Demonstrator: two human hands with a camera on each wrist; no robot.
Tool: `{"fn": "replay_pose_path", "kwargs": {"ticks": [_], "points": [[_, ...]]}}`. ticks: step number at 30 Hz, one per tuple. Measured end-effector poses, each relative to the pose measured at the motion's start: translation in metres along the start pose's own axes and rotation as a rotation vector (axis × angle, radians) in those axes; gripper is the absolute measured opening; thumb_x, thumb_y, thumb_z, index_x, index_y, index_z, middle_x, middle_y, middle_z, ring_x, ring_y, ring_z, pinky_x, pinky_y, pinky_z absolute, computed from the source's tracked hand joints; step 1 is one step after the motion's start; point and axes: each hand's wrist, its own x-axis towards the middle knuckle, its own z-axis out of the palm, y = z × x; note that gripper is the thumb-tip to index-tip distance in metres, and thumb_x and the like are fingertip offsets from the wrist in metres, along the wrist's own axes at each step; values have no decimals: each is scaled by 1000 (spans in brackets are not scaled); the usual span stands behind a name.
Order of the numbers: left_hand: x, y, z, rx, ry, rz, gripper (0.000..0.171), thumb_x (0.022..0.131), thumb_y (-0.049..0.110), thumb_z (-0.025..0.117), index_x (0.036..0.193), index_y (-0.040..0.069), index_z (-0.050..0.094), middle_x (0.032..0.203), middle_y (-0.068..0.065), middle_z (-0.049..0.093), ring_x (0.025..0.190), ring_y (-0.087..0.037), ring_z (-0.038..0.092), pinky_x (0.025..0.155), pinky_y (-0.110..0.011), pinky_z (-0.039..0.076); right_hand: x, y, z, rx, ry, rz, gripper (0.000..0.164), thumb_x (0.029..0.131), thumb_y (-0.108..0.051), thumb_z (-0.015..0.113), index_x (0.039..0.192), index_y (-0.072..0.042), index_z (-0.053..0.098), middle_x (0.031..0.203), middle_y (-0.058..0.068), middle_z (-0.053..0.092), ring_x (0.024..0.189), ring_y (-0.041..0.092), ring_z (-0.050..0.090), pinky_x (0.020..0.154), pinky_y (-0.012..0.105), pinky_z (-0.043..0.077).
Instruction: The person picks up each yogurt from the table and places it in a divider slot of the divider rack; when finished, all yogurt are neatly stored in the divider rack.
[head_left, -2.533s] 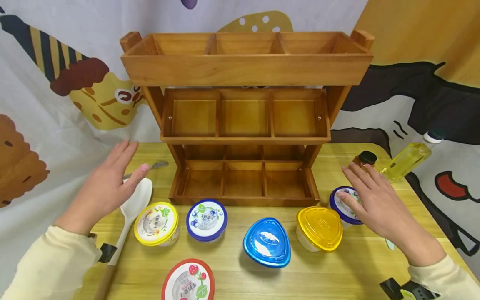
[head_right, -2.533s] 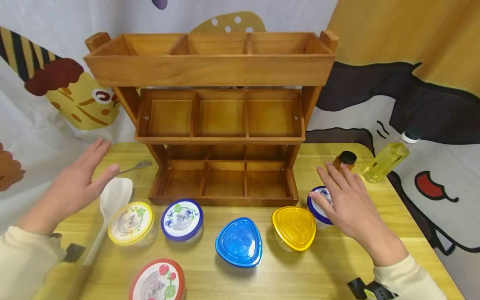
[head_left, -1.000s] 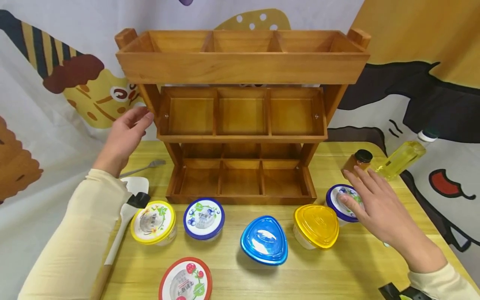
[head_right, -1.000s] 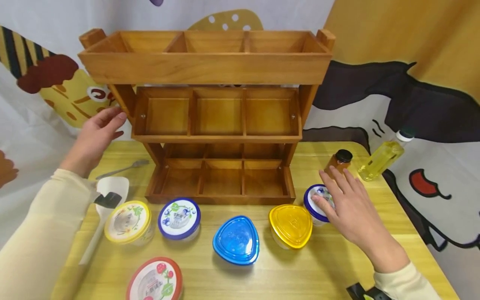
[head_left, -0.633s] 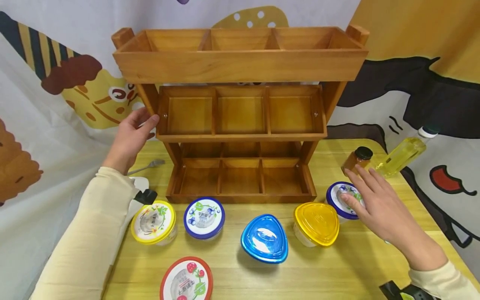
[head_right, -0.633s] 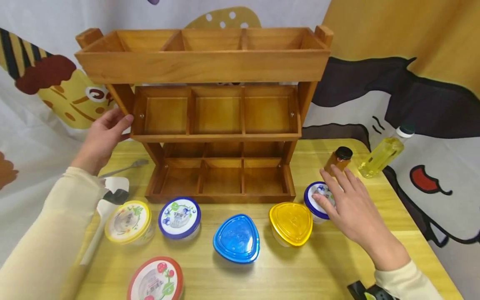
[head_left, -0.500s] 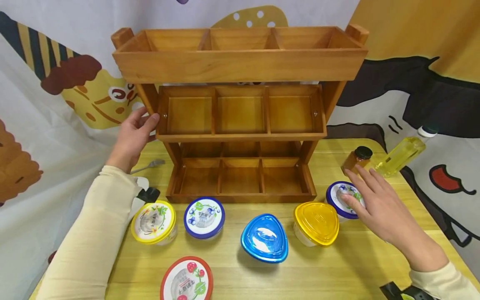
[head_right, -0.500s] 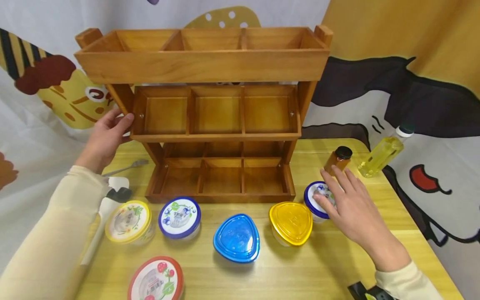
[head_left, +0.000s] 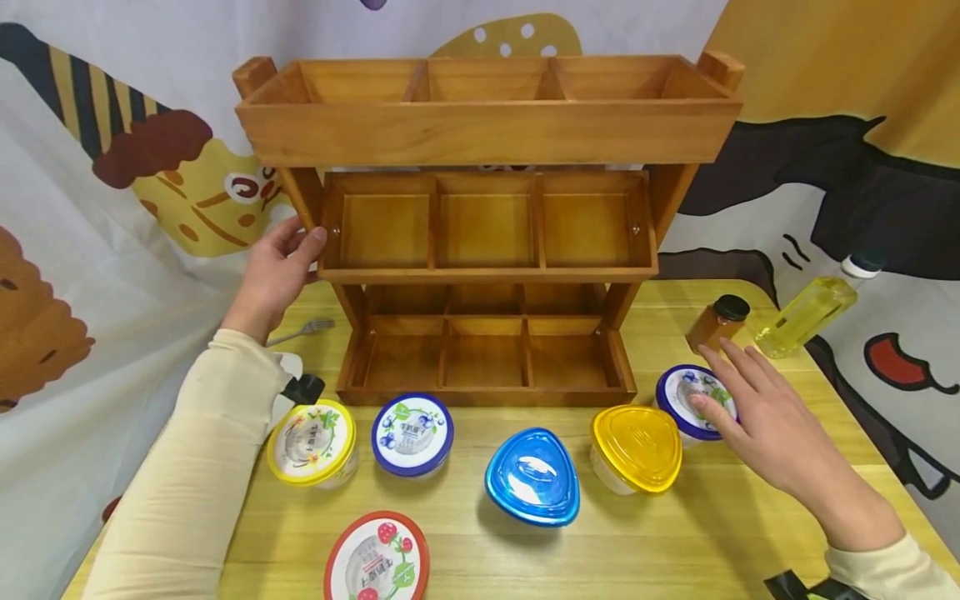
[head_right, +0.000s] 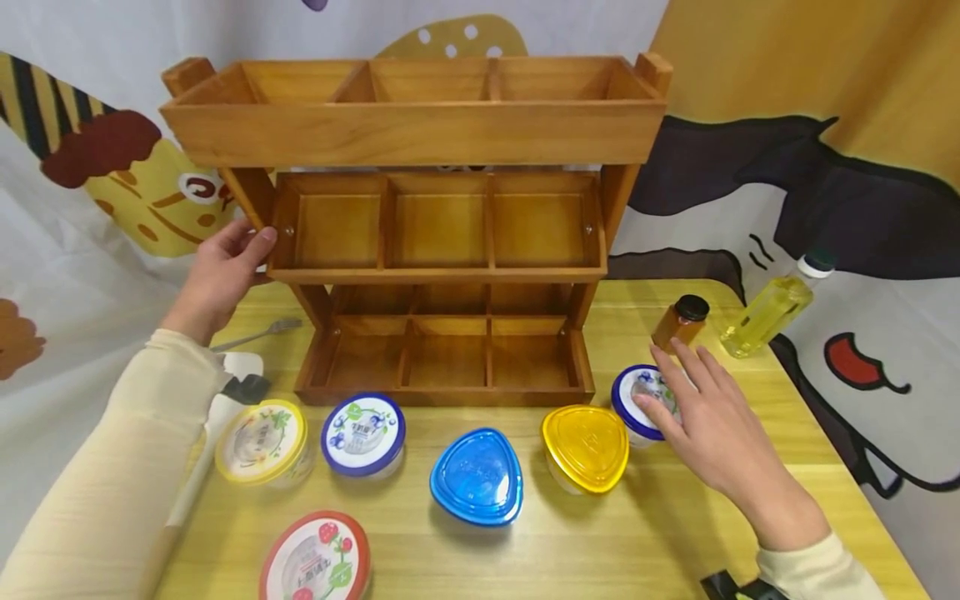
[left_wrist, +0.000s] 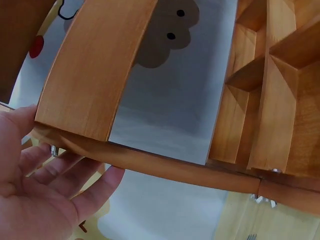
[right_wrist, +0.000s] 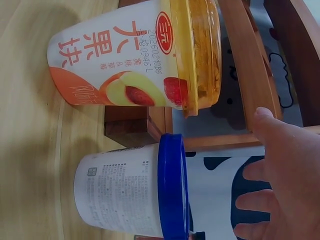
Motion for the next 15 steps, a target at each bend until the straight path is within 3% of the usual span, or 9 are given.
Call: {"fn": "replay_pose_path", "kwargs": {"ticks": [10,15], "points": [[-3,3,0,57,-12,2,70,101,52,42,158,16,24,150,-16,45,131,-24,47,81,-16,50,3,9,0,80,-25,72,95,93,-49,64,156,3,15,154,37,23,135,59,26,104,76,23],[-2,4,-1,75,-14,1,72,101,51,42,159,13,20,151,-18,43,131,-25,46,83,-18,51,1,18,3,144,-38,117,102,90,-49,68,157,1,10,155,37,19,133,61,27,97,78,28]]}}
